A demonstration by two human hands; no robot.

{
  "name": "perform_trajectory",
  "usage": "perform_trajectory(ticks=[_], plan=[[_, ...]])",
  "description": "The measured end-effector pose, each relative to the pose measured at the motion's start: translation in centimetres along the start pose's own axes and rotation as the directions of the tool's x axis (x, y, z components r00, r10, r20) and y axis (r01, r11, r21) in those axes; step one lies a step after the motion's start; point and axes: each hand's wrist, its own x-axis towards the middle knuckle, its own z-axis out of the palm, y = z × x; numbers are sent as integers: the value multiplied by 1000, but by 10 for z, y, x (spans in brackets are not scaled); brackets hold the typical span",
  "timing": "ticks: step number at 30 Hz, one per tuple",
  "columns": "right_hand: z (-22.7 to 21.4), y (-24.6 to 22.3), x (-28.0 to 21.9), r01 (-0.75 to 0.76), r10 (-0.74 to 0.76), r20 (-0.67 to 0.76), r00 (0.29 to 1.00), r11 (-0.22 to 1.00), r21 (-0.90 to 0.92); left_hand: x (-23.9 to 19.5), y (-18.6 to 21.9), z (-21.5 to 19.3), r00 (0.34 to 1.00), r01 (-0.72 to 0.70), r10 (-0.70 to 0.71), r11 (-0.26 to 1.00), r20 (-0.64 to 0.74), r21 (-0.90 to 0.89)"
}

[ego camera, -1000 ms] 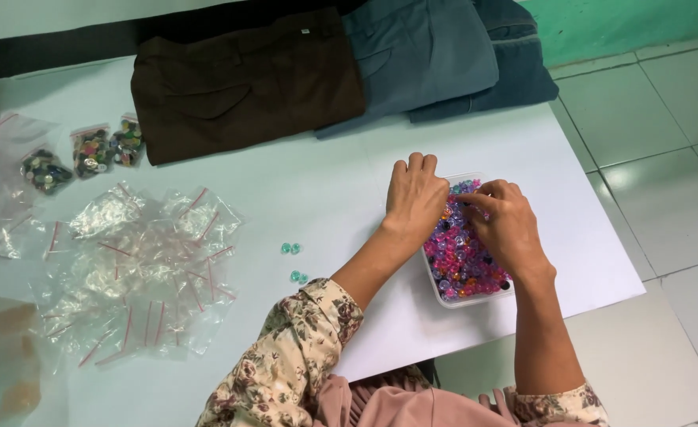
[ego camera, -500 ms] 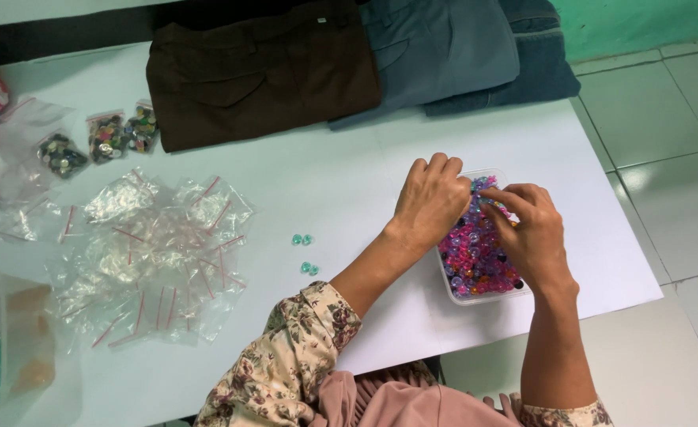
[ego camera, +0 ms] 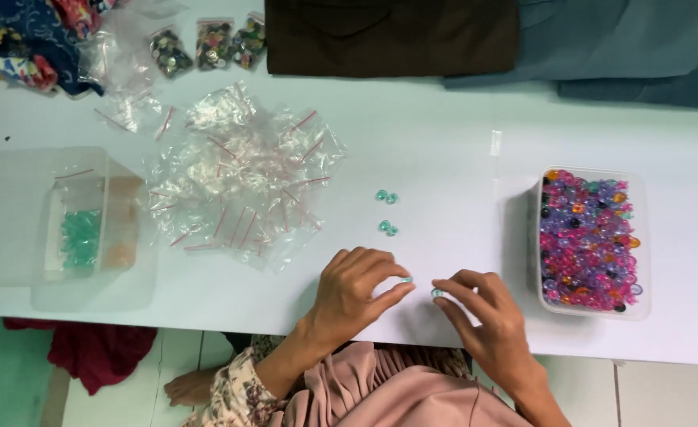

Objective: Sorting and counting small colorful beads from a large container into individual small plastic zip-lock bags.

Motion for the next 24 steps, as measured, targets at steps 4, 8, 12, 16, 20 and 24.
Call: perform_trajectory(ticks=[4,8,12,16,20,24], plan=[[49,13,-6,-21,21,69,997,1000,5,-47,-31,5,984,178,-179,981,8,82],[68,11,5,95,-92,31,995,988,-122,-50,-29,8,990,130,-120,979,-76,154],[78,11,6,151,-150,18,989,970,-193,-50,-30,8,994,102,-97,984,-41,147],[78,11,6,148,-146,24,989,970,-192,-49,-30,7,994,112,-110,984,-19,140],[74,7,11,154,-148,44,988,971,-185,-47,-28,5,993,120,-120,984,-8,134],[68,4,15,146,-146,13,989,976,-161,-43,-26,3,983,178,-182,979,34,101]])
